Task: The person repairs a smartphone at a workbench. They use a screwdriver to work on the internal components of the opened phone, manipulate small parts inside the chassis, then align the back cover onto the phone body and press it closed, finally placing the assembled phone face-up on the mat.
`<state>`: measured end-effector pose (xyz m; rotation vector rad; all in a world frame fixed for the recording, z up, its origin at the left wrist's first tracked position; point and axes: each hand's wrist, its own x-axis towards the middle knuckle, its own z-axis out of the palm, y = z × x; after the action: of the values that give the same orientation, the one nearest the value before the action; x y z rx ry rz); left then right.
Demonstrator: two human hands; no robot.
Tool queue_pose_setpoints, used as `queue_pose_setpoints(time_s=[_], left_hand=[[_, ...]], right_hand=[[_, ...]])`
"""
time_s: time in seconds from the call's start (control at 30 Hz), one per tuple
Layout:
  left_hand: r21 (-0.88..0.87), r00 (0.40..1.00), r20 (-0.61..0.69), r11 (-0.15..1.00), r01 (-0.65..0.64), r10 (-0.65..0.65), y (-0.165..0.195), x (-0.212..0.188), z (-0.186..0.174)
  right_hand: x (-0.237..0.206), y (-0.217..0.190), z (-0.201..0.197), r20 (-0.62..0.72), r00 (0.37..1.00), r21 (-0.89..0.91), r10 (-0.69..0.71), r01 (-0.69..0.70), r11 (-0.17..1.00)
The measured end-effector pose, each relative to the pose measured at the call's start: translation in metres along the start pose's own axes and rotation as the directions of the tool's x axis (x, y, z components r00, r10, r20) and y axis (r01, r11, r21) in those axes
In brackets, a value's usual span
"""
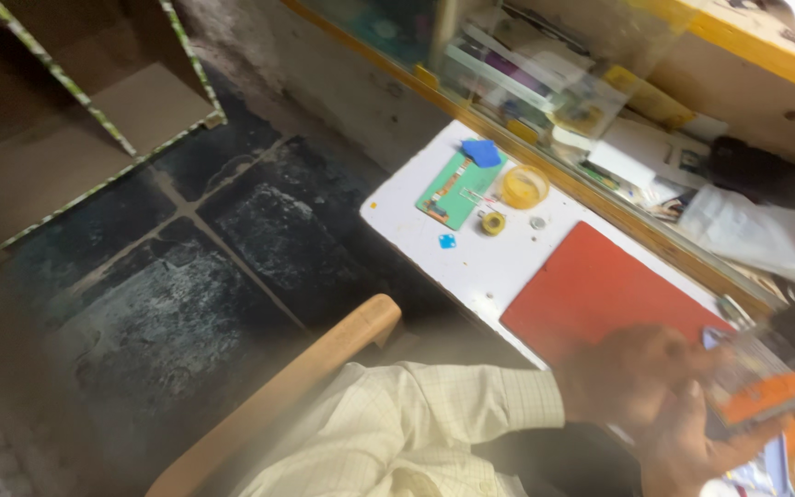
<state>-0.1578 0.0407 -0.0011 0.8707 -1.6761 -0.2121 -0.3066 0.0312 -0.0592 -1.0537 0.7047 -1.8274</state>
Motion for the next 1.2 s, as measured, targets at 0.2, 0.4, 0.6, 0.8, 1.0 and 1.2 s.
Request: queue_pose_setpoints(time_s=[0.2, 0.4, 0.6, 0.8, 1.0, 1.2], left_hand=[[-0.397, 0.853, -0.229, 0.845, 0.358, -0.469, -0.018, 0.011, -0.018], [-0.678, 0.819, 0.058, 0.58, 0.452, -0.571, -0.068, 0.013, -0.07], [-0.356, 0.823, 0.375, 0.753, 0.553, -0.427, -0.061, 0.008, -0.108], [-0.033, 0.706, 0.487, 0.797, 0.603, -0.514, -0.053, 0.008, -0.126], [0.135, 0.709, 0.518, 0.864, 0.485, -0.479, -0.057, 0.01, -0.126], [0.283, 0.674, 0.58, 0.889, 0.36, -0.458, -0.064, 0.023, -0.121]], right_hand=[[-0.003, -0.042, 0.018, 0.458, 0.83, 0.316, 0.318, -0.487, 0.815], [0.015, -0.068, 0.045, 0.29, 0.767, -0.001, 0.573, -0.598, 0.801], [0.029, -0.084, 0.036, 0.283, 0.612, -0.179, 0.739, -0.723, 0.667], [0.033, -0.08, 0.033, 0.134, 0.746, -0.341, 0.653, -0.584, 0.737], [0.029, -0.09, 0.054, 0.028, 0.733, -0.655, 0.679, -0.5, 0.567], [0.025, -0.091, 0.065, 0.034, 0.868, -0.933, 0.496, -0.15, 0.326]])
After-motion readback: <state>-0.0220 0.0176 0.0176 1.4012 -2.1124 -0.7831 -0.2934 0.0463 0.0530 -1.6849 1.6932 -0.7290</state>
